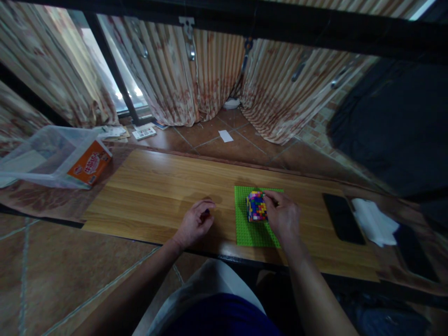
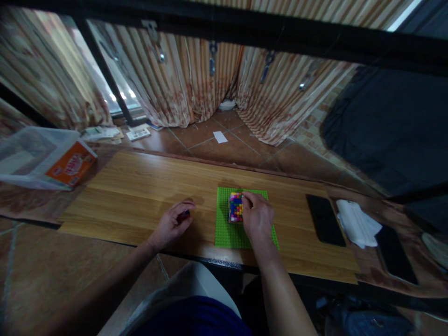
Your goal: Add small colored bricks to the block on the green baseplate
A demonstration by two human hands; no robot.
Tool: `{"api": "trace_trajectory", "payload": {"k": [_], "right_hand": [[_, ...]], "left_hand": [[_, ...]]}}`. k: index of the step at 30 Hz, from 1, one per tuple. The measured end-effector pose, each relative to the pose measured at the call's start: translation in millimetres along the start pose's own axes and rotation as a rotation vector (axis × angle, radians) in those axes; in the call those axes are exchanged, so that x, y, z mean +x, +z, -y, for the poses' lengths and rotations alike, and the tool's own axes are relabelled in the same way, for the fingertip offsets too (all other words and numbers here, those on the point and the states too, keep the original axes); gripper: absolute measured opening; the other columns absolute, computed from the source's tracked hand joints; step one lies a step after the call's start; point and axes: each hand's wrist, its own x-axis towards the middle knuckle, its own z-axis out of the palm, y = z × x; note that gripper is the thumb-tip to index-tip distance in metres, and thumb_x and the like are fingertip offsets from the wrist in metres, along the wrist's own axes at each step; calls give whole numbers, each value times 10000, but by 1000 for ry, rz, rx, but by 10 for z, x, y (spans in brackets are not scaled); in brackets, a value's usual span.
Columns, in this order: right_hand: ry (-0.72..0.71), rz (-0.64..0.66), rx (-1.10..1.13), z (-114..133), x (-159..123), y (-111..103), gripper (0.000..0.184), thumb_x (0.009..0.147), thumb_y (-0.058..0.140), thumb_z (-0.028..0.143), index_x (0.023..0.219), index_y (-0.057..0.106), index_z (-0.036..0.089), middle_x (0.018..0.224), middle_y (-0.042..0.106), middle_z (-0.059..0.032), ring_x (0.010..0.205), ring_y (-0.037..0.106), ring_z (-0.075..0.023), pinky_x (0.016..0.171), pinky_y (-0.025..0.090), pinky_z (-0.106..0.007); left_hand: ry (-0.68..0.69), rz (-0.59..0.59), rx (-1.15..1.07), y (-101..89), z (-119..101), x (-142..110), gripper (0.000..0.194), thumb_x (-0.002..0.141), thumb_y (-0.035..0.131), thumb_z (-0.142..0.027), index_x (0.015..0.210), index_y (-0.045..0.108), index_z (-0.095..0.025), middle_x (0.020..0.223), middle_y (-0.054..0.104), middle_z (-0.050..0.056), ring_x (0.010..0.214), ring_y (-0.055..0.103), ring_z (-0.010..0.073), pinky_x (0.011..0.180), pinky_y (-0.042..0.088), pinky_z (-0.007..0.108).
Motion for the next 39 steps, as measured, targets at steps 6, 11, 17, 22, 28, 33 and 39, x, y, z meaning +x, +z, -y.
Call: {"api": "trace_trajectory", "payload": {"k": [6, 11, 17, 22, 28, 33, 39], "right_hand": [[57, -18, 41, -22, -5, -19, 342, 848, 505, 403, 966, 730, 172, 929, 743, -106, 812, 676, -239, 783, 501, -383], [98, -40, 92, -10, 12, -8, 341, 830, 525, 408, 948, 734, 166, 893, 749, -107, 788, 687, -241, 740, 515, -364], [142, -86, 122, 7, 15, 28, 352, 820, 542, 434, 939, 728, 161, 850, 744, -110, 757, 684, -243, 712, 515, -360], [168, -108, 121, 11, 26, 37, 354, 805, 563, 444, 926, 725, 154, 830, 740, -110, 748, 680, -243, 704, 511, -358], [181, -82, 142, 12, 63, 33, 309, 786, 584, 409, 881, 720, 149, 798, 736, -104, 717, 671, -225, 689, 504, -341], [175, -63, 155, 12, 87, 38, 350, 799, 565, 455, 868, 717, 148, 772, 731, -106, 693, 665, -221, 671, 504, -345], [183, -51, 184, -47, 89, 40, 370, 790, 574, 473, 901, 709, 147, 783, 731, -102, 704, 668, -221, 679, 513, -351]], "left_hand": [[14, 2, 11, 3, 9, -3, 264, 804, 556, -157, 1061, 609, -184, 1141, 634, 112, 1093, 605, 230, 926, 502, 371], [10, 3, 17, 3, 10, -2, 251, 805, 552, -156, 1049, 608, -184, 1144, 632, 116, 1094, 604, 227, 904, 516, 364], [4, 8, 19, 0, 2, 0, 257, 803, 553, -157, 1052, 612, -191, 1144, 633, 111, 1103, 599, 232, 938, 503, 382], [5, 8, 23, 1, -5, -4, 247, 808, 557, -160, 1047, 609, -196, 1138, 636, 109, 1098, 600, 229, 929, 505, 376], [16, 9, 26, -1, -17, 1, 248, 814, 547, -152, 1051, 608, -189, 1129, 636, 110, 1097, 598, 224, 949, 493, 382], [23, 2, 19, 10, 1, -2, 247, 811, 550, -161, 1048, 612, -188, 1129, 637, 110, 1102, 596, 229, 945, 497, 383], [-12, -14, -17, -4, 24, -19, 235, 857, 520, -204, 1071, 618, -197, 1155, 638, 103, 1109, 600, 226, 965, 485, 393]]}}
